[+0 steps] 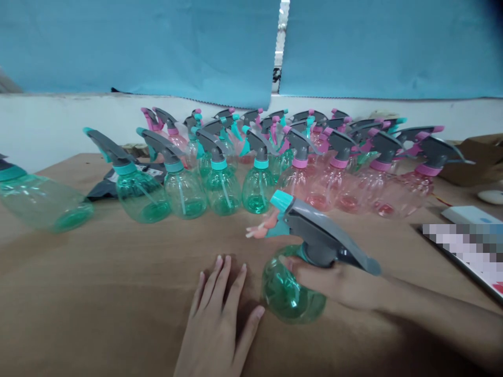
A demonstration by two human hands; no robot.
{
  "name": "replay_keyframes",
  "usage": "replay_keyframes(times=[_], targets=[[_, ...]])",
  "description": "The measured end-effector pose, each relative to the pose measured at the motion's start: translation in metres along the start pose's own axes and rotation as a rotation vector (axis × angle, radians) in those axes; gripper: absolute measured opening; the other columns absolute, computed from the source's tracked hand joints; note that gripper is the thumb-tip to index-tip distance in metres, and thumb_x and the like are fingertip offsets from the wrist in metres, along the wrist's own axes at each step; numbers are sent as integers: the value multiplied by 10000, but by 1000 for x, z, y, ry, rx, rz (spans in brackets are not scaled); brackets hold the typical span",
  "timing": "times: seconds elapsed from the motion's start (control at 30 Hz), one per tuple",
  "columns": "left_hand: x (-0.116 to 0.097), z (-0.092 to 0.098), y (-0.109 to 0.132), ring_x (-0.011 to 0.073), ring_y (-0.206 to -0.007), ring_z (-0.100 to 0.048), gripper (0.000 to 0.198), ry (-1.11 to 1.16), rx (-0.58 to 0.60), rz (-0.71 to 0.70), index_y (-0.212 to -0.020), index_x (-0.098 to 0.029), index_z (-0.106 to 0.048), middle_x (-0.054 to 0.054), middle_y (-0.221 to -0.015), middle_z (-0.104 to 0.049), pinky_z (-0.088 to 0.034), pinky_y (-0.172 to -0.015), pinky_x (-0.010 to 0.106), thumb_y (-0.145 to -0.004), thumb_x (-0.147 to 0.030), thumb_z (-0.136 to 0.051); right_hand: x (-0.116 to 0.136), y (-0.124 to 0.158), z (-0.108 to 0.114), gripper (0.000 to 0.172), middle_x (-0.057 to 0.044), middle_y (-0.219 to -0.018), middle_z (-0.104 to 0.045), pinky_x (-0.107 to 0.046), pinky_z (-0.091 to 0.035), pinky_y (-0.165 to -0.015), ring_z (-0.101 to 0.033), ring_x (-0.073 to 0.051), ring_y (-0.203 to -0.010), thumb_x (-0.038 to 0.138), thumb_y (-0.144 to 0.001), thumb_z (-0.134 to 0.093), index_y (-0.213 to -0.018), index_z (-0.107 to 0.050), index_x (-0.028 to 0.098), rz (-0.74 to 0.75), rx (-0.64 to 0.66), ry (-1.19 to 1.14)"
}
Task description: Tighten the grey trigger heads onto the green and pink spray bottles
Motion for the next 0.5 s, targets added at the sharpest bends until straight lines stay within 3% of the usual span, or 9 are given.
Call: replay_keyframes(times=[0.1,0.17,0.33,0.4,0.5], targets=[[1,-2,0,289,-1307,-327,495,-16,11,1,-1363,-164,-347,109,-1429,-370,-333,-1012,532,-918,-378,-384,2,-1,0,299,48,-701,-636,-221,-488,-497,-552,-109,-508,55,-640,-483,-823,-593,263,-23,21,-120],[0,-1,0,283,-1306,-329,497,-23,2,-1,-1369,-160,-332,114,-1429,-369,-338,-1008,530,-922,-373,-372,4,-1,2,301,35,-807,-648,-235,-501,-556,-580,-114,-575,45,-633,-481,-826,-566,259,-9,3,-170],[0,1,-1,280,-1304,-333,500,-25,-29,-3,-1367,-154,-326,120,-1427,-368,-342,-1010,514,-921,-376,-375,3,1,6,271,26,-834,-627,-240,-516,-653,-617,-130,-705,41,-629,-488,-789,-539,253,24,-37,-182],[1,1,-1,284,-1298,-343,497,-23,-31,-7,-1359,-152,-340,120,-1421,-378,-340,-1011,514,-919,-378,-381,2,2,5,288,33,-842,-633,-235,-518,-634,-616,-121,-666,43,-638,-489,-817,-556,259,20,-26,-151],[0,0,0,288,-1292,-353,490,-10,-24,-6,-1347,-152,-366,116,-1414,-393,-330,-1019,513,-913,-378,-392,-3,1,3,357,59,-719,-637,-227,-488,-492,-559,-104,-489,58,-675,-490,-928,-596,286,-26,-6,-54]])
Point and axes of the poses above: each hand's wrist, its own y-axis away from the middle knuckle, its own z-axis out of the back of the hand, x = y × z, the point moved 8 cm from there along -y, towards the middle knuckle
